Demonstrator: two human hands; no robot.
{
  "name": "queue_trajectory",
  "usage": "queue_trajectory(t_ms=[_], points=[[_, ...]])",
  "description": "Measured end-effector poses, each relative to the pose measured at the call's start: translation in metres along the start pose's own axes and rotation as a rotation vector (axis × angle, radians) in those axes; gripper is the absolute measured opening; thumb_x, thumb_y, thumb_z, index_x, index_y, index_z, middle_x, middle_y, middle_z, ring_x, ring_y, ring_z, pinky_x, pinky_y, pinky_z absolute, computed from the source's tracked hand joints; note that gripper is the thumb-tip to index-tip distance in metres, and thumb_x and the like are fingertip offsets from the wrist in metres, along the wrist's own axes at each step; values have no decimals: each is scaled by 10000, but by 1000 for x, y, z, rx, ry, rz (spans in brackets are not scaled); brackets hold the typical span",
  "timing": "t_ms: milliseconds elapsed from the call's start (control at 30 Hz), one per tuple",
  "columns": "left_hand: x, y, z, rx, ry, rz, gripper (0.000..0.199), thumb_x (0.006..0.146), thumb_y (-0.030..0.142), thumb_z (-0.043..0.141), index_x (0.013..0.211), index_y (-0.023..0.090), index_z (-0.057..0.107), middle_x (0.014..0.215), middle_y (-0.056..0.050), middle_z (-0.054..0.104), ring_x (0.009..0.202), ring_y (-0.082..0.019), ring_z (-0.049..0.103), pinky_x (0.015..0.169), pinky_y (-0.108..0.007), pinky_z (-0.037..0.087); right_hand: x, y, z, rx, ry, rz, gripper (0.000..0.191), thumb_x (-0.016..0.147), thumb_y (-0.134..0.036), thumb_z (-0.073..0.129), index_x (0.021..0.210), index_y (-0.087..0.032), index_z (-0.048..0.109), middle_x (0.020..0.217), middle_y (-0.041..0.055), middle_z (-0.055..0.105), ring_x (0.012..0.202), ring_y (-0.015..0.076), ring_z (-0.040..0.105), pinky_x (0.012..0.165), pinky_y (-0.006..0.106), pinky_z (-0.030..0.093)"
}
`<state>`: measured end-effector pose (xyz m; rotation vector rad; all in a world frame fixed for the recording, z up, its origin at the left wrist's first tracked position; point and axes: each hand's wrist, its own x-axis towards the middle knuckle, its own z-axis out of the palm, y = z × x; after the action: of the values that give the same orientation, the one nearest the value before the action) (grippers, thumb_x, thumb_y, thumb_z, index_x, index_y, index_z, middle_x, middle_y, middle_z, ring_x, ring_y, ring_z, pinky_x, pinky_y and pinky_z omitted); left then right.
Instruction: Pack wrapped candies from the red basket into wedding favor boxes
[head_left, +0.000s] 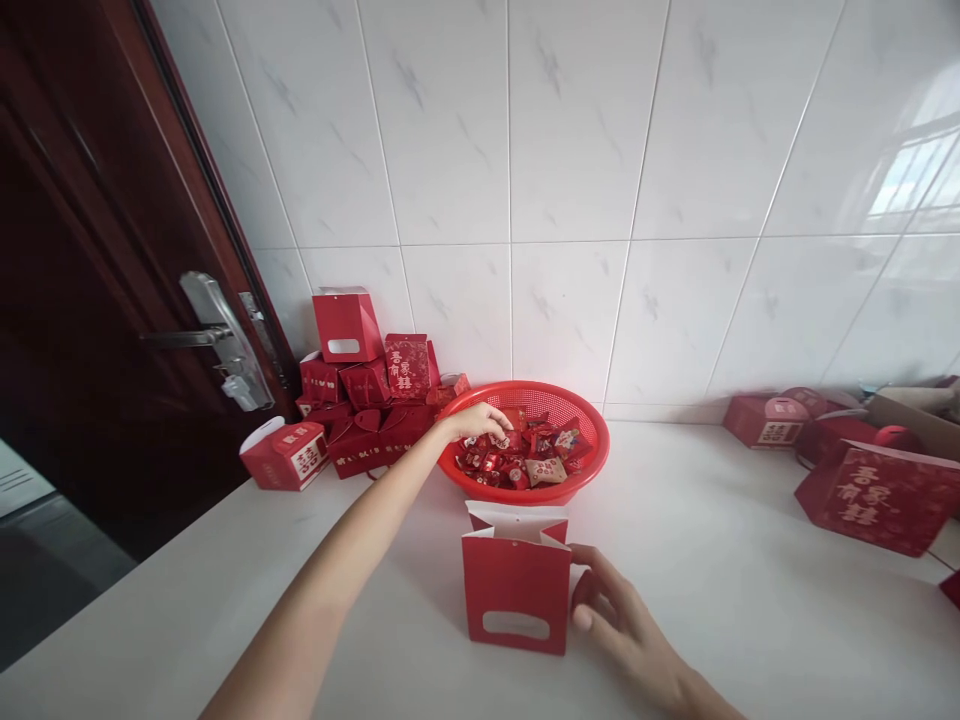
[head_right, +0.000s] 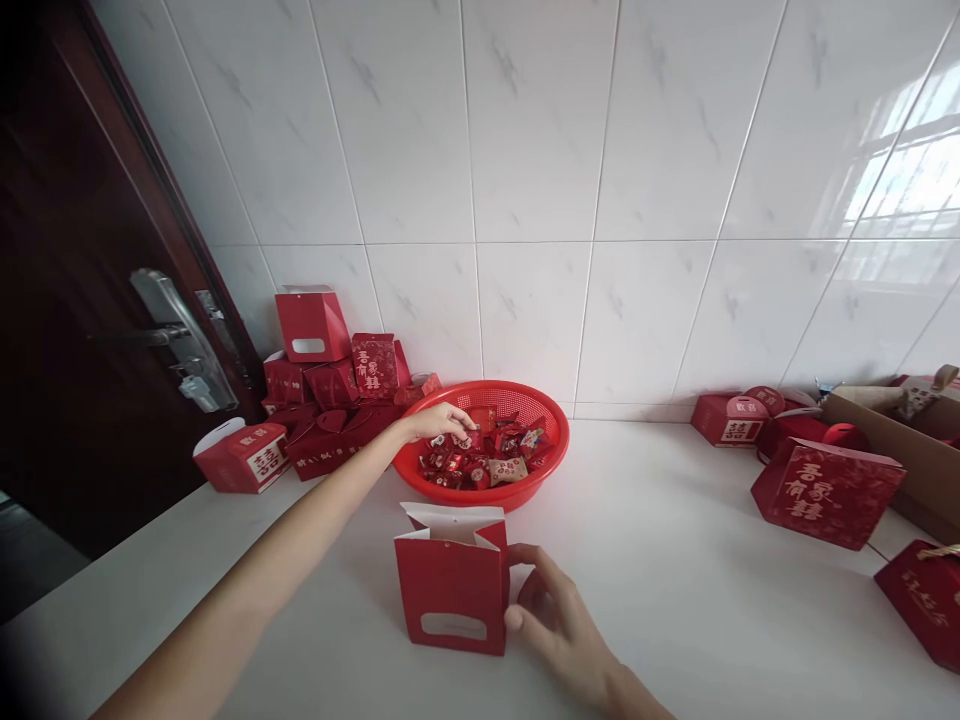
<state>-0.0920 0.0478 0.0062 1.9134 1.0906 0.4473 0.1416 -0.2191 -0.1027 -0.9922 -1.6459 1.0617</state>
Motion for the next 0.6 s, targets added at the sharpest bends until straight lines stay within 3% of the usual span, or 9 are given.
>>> queue_trajectory(t_ms=[133,233,333,433,600], points=[[-8,1,9,-172,74,123,284,649,218,834,926,171,791,893,-47,814,870,-196,737,842,-311,547,19,-19,-16,-17,322,-93,399,964,-593,514,1057,-245,685,866,56,687,748,212,611,721,352,495],[-13,5,19,-267,124,211,363,672,278,850,1001,143,777,996,-96,809,945,-219,739,899,-344,546,61,-42,-29,-15,480,-109,307,892,-537,630,913,-236,689,897,62,708,733,209,618,664,337,490],[-16,14,32,-330,173,287,417,721,360,832,1065,136,759,1081,-120,791,1016,-229,725,951,-357,534,116,-57,-34,49,485,-48,305,733,-504,760,842,-228,689,847,64,729,805,252,663,712,364,506],[-16,25,42,-342,186,336,427,777,430,801,1087,141,752,1096,-123,782,1016,-233,721,958,-371,537,160,-59,-29,103,507,-30,369,635,-491,819,852,-228,679,731,38,708,729,252,664,661,366,505],[-15,29,52,-207,153,315,390,865,468,709,1082,145,738,1113,-111,764,980,-217,714,891,-331,547,190,-48,-19,267,556,-10,310,590,-450,827,695,-215,654,700,37,699,676,229,656,612,341,507]])
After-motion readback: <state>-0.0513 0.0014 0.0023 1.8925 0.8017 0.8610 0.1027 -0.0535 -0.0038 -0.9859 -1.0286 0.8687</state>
